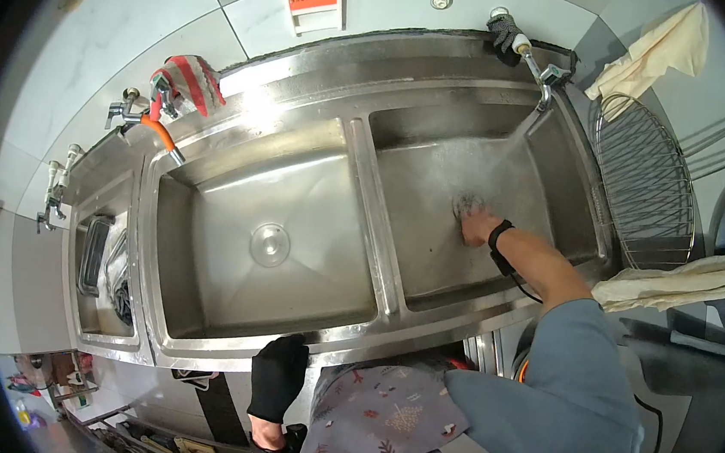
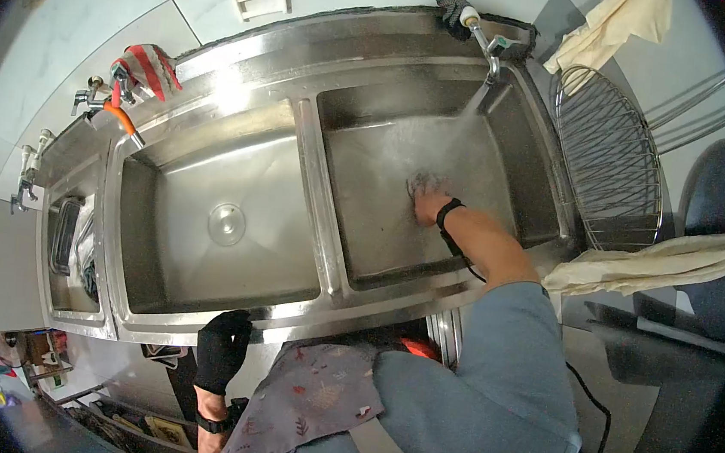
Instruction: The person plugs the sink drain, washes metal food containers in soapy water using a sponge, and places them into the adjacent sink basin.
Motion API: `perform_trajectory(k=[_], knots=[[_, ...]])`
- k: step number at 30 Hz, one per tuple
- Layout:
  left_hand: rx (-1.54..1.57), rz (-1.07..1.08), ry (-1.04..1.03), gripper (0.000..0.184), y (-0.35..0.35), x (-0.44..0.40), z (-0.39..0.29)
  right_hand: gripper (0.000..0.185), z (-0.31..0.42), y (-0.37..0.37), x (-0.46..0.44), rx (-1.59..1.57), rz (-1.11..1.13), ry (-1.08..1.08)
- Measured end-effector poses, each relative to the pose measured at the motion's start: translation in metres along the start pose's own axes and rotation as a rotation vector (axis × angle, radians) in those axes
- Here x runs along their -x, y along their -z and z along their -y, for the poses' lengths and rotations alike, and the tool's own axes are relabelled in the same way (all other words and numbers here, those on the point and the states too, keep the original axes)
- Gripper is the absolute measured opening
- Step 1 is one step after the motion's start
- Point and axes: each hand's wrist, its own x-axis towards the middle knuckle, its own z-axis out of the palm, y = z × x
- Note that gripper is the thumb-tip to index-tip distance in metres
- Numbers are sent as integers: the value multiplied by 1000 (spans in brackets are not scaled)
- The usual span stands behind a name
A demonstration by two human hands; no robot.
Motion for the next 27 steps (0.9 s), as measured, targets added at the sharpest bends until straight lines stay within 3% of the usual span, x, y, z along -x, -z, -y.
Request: perform_trajectory(k=[3,7,10,11,13,15,16,18,19,20,22,25,27], knots=[[-30,18,-36,16,1,-5,4,85,1,26,41,1,132,57],[-35,32,-66,15,-5,-9,9,80,1,24,48,43,151,110],[4,75,-34,15,-3,-13,5,75,-1,26,31,-155,124,162],[2,79,-30,15,-3,-12,6,75,5,48,39,7,350,238],[11,78,-30,15,-7,-13,10,76,8,57,39,177,566,309],[4,86,-37,16,-6,-11,10,52,15,23,33,109,62,143],[-5,82,-49,16,-5,-13,11,52,15,27,44,110,57,140],[-15,75,-45,17,-2,-13,11,71,10,36,65,223,-86,60],[-23,78,-39,17,-2,-13,11,71,9,23,54,223,-86,58],[-19,80,-41,17,-3,-13,13,50,8,6,38,117,-123,95],[-63,101,-42,18,-4,-13,17,36,9,-4,25,6,-153,131],[-13,87,-62,18,-5,-14,16,37,21,16,21,150,182,226],[-5,100,-47,18,-5,-12,14,36,28,56,71,139,183,188]])
